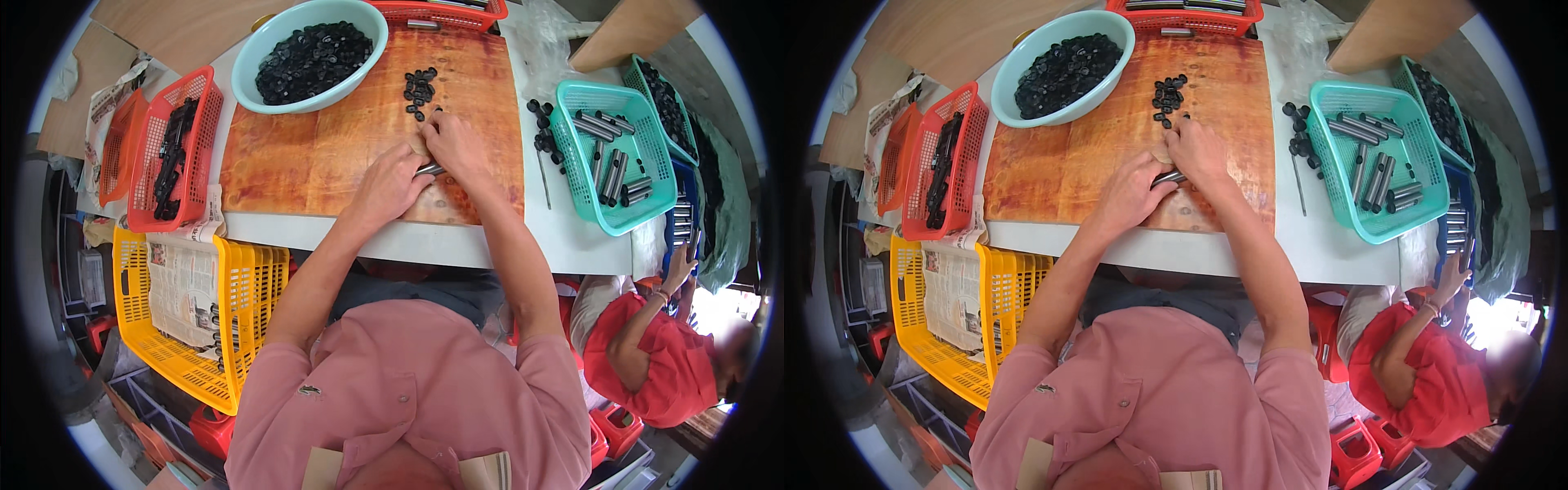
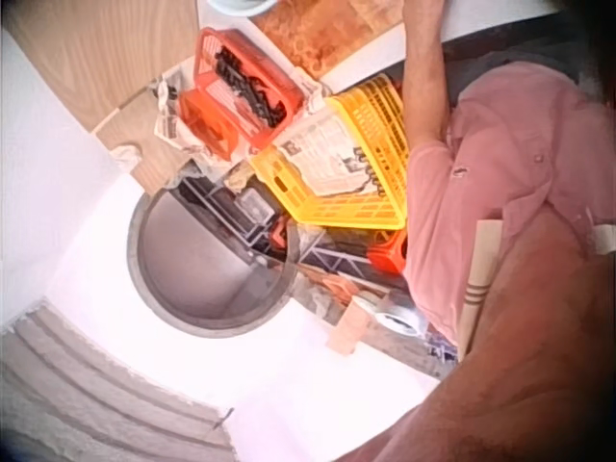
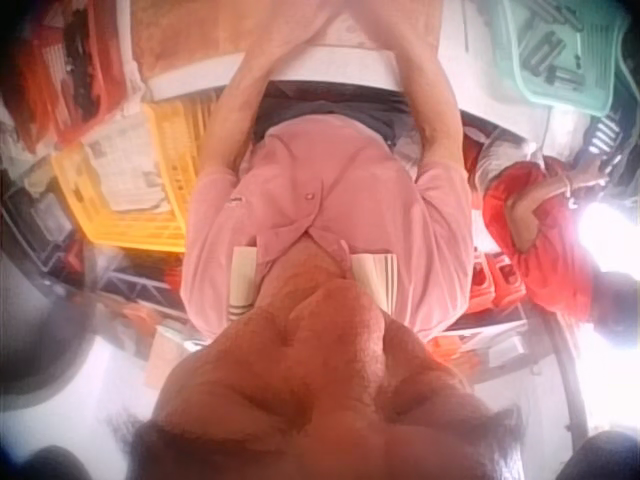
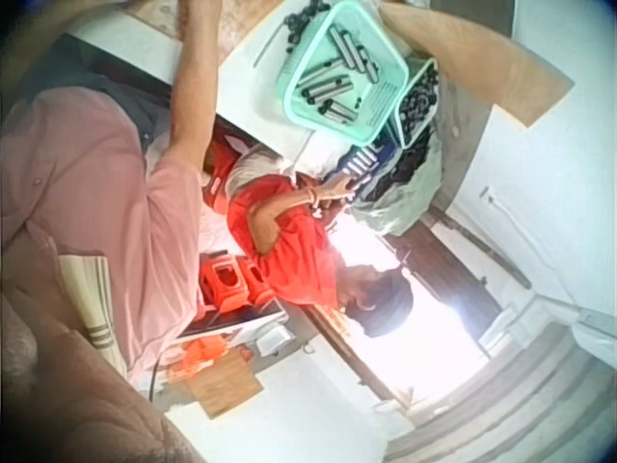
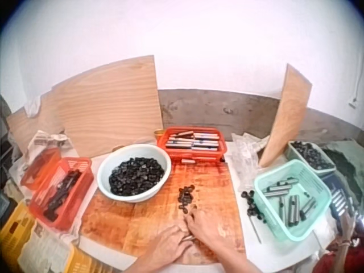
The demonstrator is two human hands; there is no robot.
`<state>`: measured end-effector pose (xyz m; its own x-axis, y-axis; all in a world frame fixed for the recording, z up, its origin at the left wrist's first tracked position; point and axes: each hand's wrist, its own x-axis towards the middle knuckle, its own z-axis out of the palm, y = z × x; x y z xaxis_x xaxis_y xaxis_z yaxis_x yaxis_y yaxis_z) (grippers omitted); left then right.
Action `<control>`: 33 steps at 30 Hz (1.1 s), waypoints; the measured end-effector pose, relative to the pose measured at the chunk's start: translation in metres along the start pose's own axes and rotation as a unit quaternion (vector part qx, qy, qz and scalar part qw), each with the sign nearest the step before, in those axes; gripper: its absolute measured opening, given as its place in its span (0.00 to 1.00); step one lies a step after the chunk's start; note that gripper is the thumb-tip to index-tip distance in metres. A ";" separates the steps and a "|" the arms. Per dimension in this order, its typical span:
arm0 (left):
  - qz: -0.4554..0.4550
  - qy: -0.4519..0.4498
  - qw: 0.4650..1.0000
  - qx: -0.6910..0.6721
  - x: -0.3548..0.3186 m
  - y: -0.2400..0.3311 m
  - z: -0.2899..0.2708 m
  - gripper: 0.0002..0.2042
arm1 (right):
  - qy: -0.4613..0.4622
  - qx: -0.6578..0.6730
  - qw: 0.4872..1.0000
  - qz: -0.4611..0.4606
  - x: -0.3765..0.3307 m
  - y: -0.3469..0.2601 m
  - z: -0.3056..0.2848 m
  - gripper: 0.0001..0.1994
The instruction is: The person repeatedly picks small black plastic caps and metal cylindrical rods from a table, inserts the caps into the ends of the rods, and places the assembled units into a yellow basket. A second person works similarly at the same table.
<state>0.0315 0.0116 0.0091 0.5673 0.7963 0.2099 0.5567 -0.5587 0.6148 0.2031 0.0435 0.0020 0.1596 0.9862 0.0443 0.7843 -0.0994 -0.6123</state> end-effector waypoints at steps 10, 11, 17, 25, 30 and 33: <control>0.034 0.031 0.999 -0.012 0.002 -0.005 0.008 0.10 | 0.027 -0.042 0.999 0.010 0.002 -0.005 0.011 0.16; 0.037 0.038 0.998 -0.015 0.001 -0.006 0.009 0.10 | 0.028 -0.039 0.999 0.010 0.000 -0.006 0.011 0.16; 0.038 0.050 0.998 -0.024 0.000 -0.004 0.013 0.10 | 0.071 -0.029 0.997 -0.025 -0.002 -0.001 0.015 0.14; 0.017 0.028 0.999 -0.006 -0.006 0.000 0.014 0.11 | 0.083 -0.031 0.996 -0.026 -0.004 0.002 0.019 0.14; 0.031 0.048 0.998 -0.009 -0.003 0.000 0.012 0.11 | 0.087 -0.031 0.996 -0.017 -0.005 -0.001 0.016 0.14; 0.035 0.073 0.997 0.015 -0.008 0.001 0.013 0.11 | 0.063 -0.037 0.997 -0.011 0.000 -0.001 0.026 0.16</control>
<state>0.0351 0.0017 -0.0021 0.5121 0.7792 0.3614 0.5380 -0.6190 0.5722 0.1867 0.0471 -0.0174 0.2126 0.9641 0.1588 0.8296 -0.0922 -0.5507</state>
